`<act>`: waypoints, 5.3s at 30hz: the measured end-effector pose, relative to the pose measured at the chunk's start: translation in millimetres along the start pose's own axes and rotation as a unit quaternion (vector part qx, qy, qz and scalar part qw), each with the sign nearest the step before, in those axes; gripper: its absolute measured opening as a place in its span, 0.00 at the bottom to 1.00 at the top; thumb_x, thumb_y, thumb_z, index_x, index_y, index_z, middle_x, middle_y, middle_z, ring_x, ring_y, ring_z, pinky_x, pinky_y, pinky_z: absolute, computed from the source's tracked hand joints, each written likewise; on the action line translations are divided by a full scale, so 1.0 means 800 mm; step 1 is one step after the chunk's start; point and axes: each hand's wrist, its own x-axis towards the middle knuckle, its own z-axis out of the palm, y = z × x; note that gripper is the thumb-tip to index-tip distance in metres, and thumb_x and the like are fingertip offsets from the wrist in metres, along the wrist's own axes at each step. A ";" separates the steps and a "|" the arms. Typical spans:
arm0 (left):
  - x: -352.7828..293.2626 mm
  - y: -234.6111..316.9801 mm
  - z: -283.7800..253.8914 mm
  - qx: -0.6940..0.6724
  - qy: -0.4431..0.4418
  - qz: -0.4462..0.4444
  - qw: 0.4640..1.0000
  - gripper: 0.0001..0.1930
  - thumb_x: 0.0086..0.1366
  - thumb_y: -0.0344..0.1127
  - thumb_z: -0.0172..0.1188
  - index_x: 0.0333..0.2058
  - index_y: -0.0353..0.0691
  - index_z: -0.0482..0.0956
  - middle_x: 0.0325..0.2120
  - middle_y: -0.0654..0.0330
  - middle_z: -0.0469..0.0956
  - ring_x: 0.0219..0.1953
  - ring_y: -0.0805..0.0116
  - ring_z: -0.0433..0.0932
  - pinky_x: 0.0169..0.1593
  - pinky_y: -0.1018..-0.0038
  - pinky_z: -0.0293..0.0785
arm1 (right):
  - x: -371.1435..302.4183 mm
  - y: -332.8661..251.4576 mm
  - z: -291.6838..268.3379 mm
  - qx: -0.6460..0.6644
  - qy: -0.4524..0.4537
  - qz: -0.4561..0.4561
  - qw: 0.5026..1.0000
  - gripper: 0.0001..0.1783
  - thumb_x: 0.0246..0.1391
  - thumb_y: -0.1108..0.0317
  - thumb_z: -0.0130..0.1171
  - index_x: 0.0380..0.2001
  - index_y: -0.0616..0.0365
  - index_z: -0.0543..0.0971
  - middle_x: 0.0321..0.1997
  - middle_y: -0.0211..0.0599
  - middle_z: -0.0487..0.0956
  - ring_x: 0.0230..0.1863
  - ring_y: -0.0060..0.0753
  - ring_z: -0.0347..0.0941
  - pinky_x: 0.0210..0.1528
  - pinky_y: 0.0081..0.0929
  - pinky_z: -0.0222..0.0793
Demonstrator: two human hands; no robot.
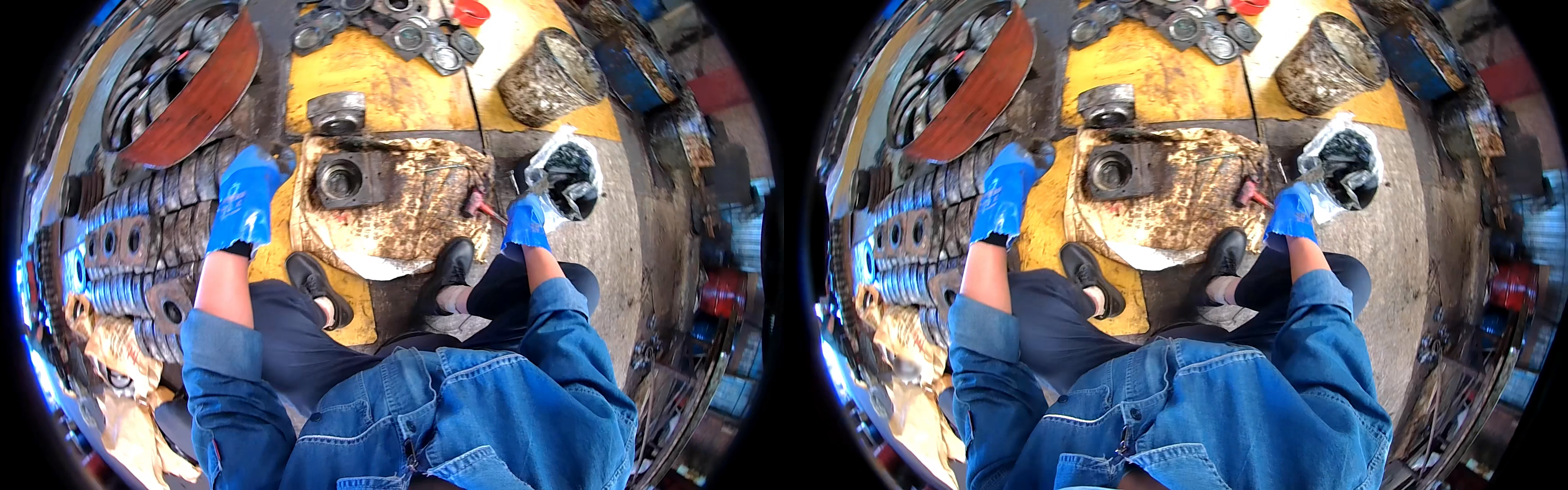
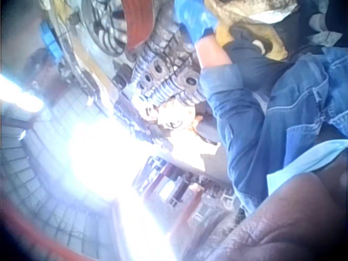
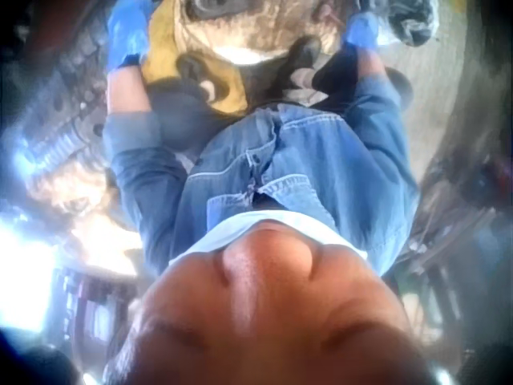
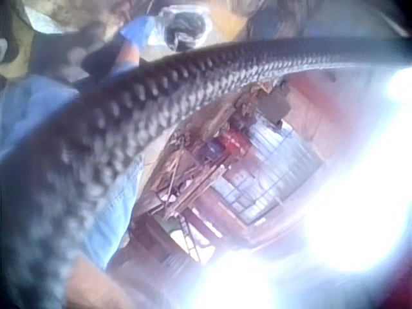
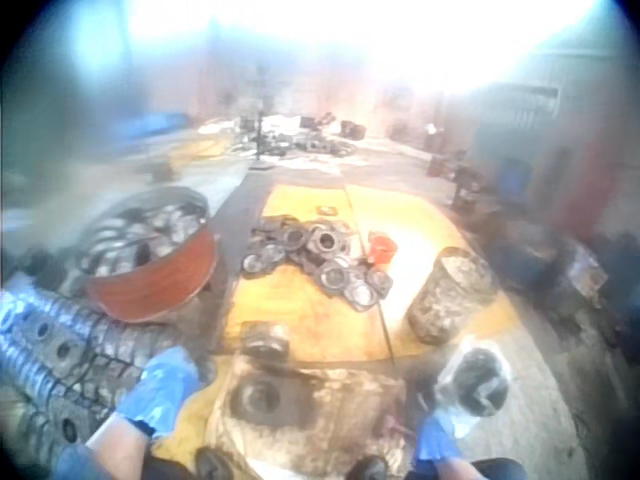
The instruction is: The person cleans metal parts by hand. They pick up individual metal components and use a small tool to scrape off thick grease from their surfaces before setting them down.
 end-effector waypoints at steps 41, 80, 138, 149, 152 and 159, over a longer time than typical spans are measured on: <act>0.057 -0.199 0.209 -0.514 -0.255 -0.209 0.792 0.22 0.66 0.46 0.51 0.51 0.37 0.73 0.44 0.56 0.77 0.44 0.66 0.75 0.48 0.73 0.69 | 0.138 -0.575 0.000 0.414 -0.135 -0.167 0.885 0.16 0.51 0.57 0.56 0.28 0.62 0.80 0.28 0.54 0.78 0.29 0.56 0.74 0.29 0.41 0.68; 0.085 -0.093 0.284 -0.239 -0.088 0.280 0.926 0.31 0.60 0.22 0.40 0.63 0.47 0.58 0.56 0.43 0.67 0.57 0.43 0.66 0.61 0.59 0.62 | 0.166 -0.315 0.043 0.754 -0.425 0.067 0.497 0.14 0.53 0.75 0.60 0.44 0.60 0.76 0.33 0.28 0.77 0.28 0.18 0.69 0.28 0.16 0.63; 0.303 0.006 0.196 0.060 -0.150 0.149 0.976 0.17 0.54 0.51 0.62 0.38 0.49 0.81 0.36 0.55 0.81 0.39 0.53 0.79 0.44 0.63 0.76 | 0.238 -0.485 -0.033 0.888 -0.307 0.267 0.212 0.19 0.63 0.58 0.43 0.50 0.55 0.73 0.45 0.39 0.78 0.39 0.35 0.77 0.35 0.34 0.77; 0.239 -0.044 0.123 -0.062 -0.108 0.048 0.991 0.19 0.50 0.46 0.66 0.38 0.42 0.81 0.32 0.52 0.81 0.35 0.57 0.81 0.40 0.67 0.76 | 0.215 -0.486 -0.041 0.881 -0.367 0.247 0.165 0.20 0.64 0.59 0.37 0.49 0.60 0.72 0.43 0.46 0.76 0.35 0.40 0.75 0.31 0.37 0.74; 0.219 -0.065 0.084 -0.109 -0.074 0.078 0.988 0.19 0.50 0.38 0.69 0.41 0.39 0.79 0.31 0.53 0.80 0.36 0.64 0.80 0.42 0.72 0.75 | 0.217 -0.508 -0.056 0.875 -0.404 0.235 0.125 0.21 0.65 0.59 0.36 0.49 0.61 0.71 0.42 0.47 0.76 0.34 0.42 0.75 0.30 0.38 0.73; 0.130 -0.130 0.075 -0.488 0.046 0.011 0.872 0.24 0.52 0.26 0.67 0.49 0.32 0.73 0.42 0.54 0.78 0.42 0.68 0.77 0.45 0.73 0.75 | 0.191 -0.595 -0.082 0.835 -0.491 0.251 0.006 0.22 0.65 0.60 0.32 0.48 0.64 0.70 0.41 0.52 0.75 0.32 0.45 0.73 0.27 0.41 0.71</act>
